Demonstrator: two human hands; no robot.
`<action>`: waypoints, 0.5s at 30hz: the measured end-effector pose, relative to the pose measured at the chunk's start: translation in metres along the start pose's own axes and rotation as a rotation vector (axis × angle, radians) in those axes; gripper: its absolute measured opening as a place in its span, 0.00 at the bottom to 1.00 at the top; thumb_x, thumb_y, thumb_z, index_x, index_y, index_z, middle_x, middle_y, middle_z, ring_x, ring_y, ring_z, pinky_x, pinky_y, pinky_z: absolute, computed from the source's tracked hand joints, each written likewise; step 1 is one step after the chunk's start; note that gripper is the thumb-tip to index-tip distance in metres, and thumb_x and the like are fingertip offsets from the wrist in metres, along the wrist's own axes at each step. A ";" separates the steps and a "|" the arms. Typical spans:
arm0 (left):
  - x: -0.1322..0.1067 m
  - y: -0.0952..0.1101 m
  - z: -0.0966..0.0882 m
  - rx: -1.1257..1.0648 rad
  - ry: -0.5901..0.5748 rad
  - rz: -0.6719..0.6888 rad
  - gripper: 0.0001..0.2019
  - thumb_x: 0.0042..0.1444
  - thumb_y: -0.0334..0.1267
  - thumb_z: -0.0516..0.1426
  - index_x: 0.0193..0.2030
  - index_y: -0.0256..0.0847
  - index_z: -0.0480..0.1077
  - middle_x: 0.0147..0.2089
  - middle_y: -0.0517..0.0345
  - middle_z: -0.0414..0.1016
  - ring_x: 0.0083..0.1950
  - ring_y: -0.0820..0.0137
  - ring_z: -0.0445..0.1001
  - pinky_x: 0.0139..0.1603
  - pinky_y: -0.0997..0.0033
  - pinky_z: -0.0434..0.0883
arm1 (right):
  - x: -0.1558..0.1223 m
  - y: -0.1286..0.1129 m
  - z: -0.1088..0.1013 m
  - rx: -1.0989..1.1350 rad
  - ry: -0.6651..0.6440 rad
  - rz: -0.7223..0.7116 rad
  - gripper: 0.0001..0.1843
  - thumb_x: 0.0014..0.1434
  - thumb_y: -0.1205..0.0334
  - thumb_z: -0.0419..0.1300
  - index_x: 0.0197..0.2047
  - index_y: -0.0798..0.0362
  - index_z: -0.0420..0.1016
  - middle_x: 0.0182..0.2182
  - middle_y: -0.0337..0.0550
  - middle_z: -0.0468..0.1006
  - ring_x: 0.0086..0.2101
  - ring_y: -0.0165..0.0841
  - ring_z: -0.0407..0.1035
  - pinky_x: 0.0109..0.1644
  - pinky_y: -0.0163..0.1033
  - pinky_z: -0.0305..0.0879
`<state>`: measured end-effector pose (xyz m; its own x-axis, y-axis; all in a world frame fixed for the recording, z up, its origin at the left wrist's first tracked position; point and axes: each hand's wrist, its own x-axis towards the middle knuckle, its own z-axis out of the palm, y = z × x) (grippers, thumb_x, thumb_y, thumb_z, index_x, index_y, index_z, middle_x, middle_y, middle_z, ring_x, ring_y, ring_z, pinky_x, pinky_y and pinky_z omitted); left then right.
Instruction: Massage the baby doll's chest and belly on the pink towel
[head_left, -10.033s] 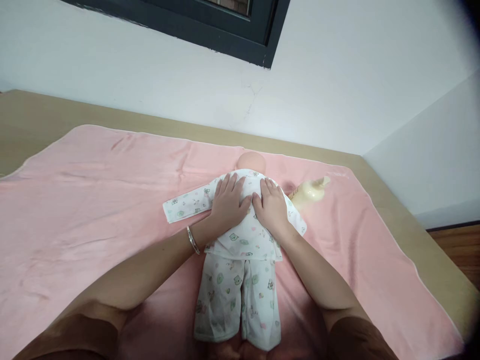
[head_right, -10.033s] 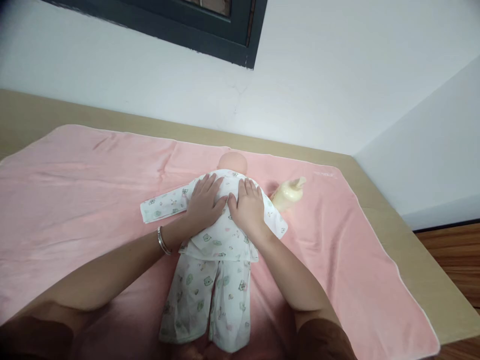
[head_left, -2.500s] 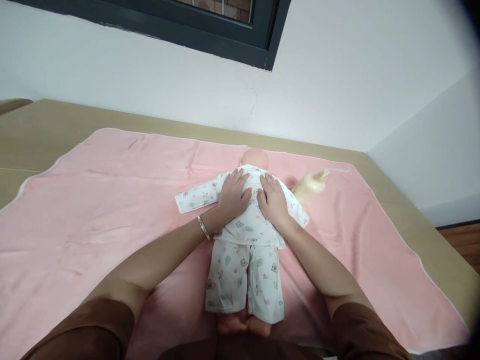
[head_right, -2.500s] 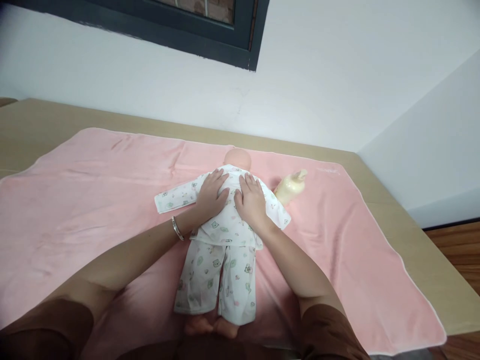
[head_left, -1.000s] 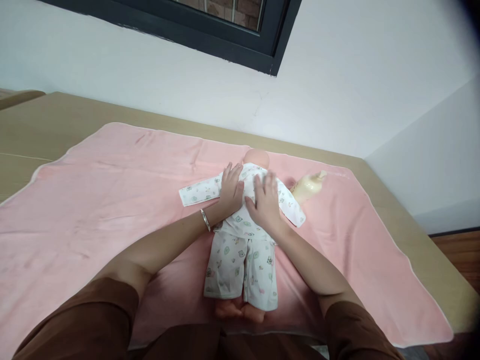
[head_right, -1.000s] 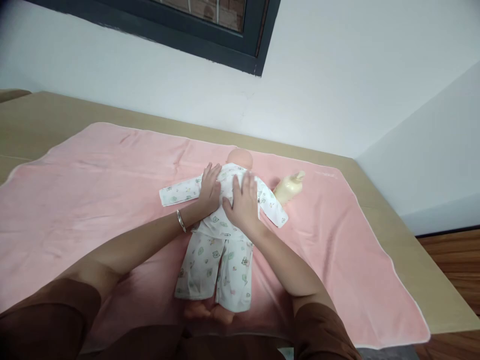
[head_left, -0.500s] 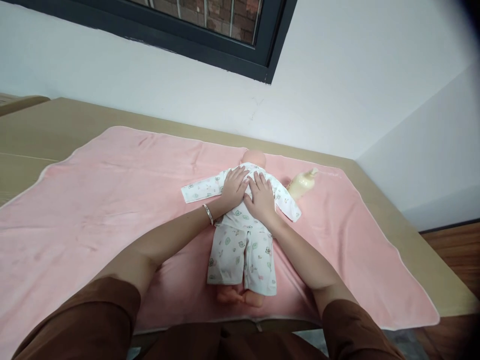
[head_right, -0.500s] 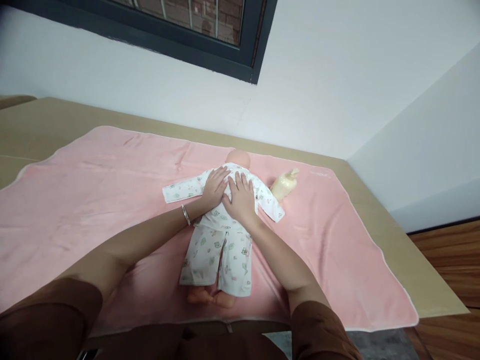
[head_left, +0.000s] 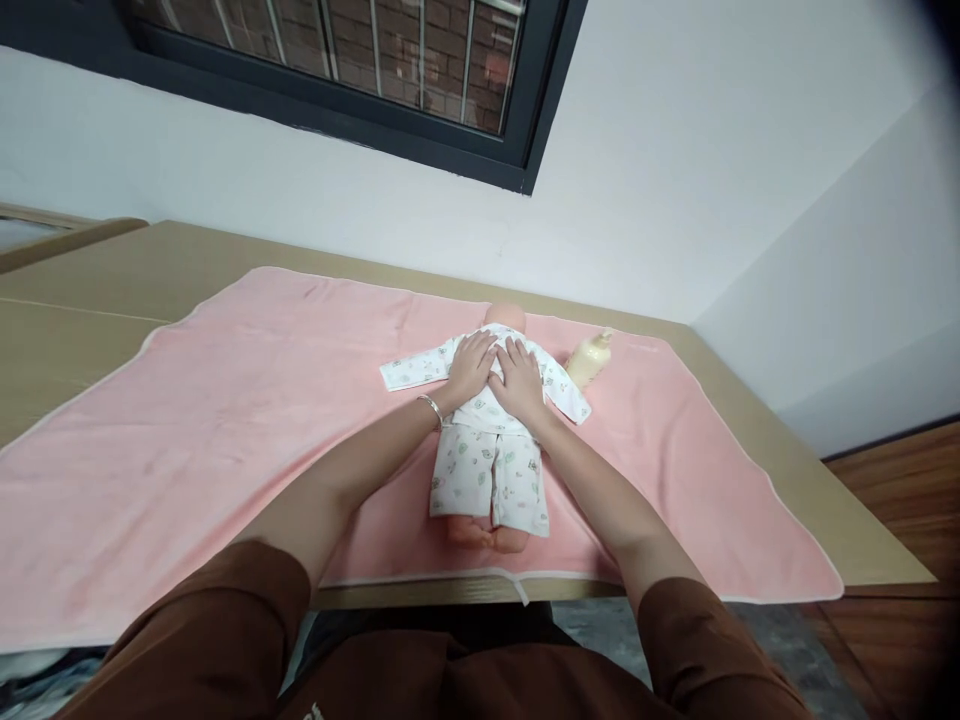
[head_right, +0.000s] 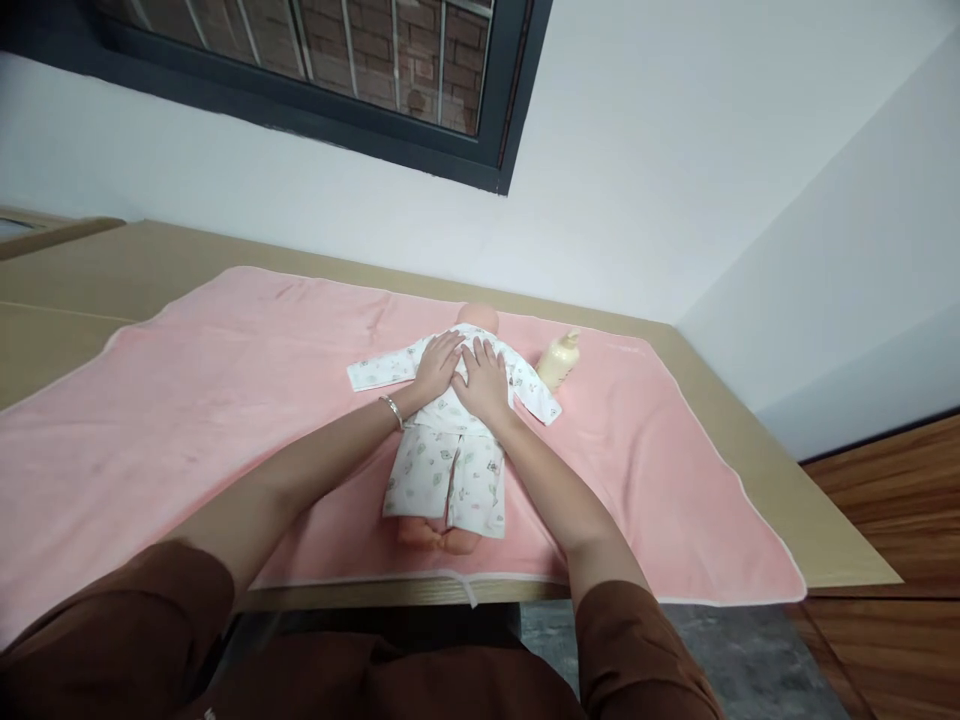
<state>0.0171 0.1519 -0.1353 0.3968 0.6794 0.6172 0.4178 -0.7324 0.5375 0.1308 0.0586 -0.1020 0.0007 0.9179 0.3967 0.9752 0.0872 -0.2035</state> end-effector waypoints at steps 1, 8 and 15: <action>0.000 0.001 0.000 0.010 -0.003 -0.003 0.30 0.72 0.51 0.35 0.62 0.39 0.69 0.67 0.47 0.69 0.71 0.61 0.62 0.75 0.48 0.53 | 0.000 0.000 0.000 0.001 -0.001 0.002 0.33 0.64 0.57 0.51 0.70 0.56 0.59 0.73 0.53 0.53 0.71 0.49 0.44 0.72 0.61 0.40; -0.003 0.003 0.001 0.072 -0.038 -0.027 0.29 0.72 0.48 0.35 0.65 0.36 0.67 0.70 0.46 0.65 0.73 0.61 0.59 0.76 0.51 0.51 | -0.002 0.000 -0.002 0.021 0.000 0.010 0.33 0.64 0.57 0.51 0.71 0.56 0.58 0.73 0.53 0.52 0.71 0.49 0.43 0.73 0.62 0.38; -0.008 0.003 -0.004 0.123 -0.086 -0.013 0.30 0.71 0.49 0.34 0.69 0.36 0.61 0.74 0.44 0.58 0.76 0.60 0.53 0.76 0.52 0.49 | -0.005 -0.001 -0.005 0.063 0.038 0.013 0.32 0.63 0.56 0.52 0.69 0.55 0.61 0.72 0.53 0.54 0.71 0.47 0.45 0.73 0.60 0.40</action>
<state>0.0115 0.1439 -0.1365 0.4571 0.6937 0.5566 0.5181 -0.7164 0.4673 0.1306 0.0519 -0.0996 0.0223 0.9040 0.4269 0.9593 0.1009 -0.2637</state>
